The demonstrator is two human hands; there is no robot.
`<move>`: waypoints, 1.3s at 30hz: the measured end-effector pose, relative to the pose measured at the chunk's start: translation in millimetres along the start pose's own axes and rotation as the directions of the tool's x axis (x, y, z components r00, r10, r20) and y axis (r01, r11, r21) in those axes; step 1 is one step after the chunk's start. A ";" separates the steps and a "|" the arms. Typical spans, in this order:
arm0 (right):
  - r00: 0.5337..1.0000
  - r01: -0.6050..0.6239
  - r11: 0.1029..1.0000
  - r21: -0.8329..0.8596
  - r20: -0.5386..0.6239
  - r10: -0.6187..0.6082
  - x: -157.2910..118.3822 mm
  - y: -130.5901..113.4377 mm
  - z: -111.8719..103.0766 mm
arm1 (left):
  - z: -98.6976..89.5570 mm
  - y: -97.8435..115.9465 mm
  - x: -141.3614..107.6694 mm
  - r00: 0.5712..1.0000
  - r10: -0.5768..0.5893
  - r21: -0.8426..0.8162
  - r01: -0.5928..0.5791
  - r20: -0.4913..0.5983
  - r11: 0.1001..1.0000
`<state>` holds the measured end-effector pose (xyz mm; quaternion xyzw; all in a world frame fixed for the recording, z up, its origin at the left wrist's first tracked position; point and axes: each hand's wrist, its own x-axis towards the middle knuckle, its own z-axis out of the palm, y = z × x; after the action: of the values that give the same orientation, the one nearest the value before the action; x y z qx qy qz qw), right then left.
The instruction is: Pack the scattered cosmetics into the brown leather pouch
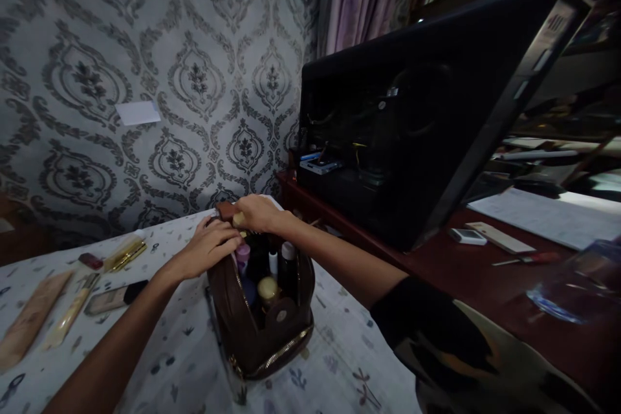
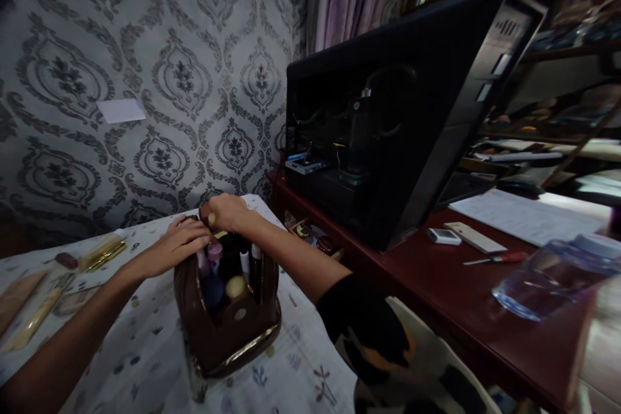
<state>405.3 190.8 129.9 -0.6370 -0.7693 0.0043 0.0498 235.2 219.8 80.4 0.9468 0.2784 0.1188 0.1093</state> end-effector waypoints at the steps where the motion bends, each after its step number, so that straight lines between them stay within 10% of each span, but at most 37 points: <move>1: 1.000 0.012 1.000 -0.005 0.020 -0.012 5.2 -1.0 0.8 | -0.2 0.3 -0.1 1.000 0.002 0.007 -0.002 0.002 1.000; 24: 0.981 0.164 0.981 -0.102 0.123 -0.151 17.7 -3.4 3.6 | -2.0 1.6 -0.7 1.000 0.012 -0.032 -0.011 0.024 0.999; 39: 0.989 0.144 0.989 -0.013 -0.013 -0.144 -41.0 6.8 14.3 | 3.5 -6.0 -10.8 0.969 -0.021 -0.243 -0.040 -0.244 0.969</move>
<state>418.4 152.7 112.3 -0.5801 -0.8129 -0.0083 0.0513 224.3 218.2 73.7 0.9053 0.2683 0.2689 0.1903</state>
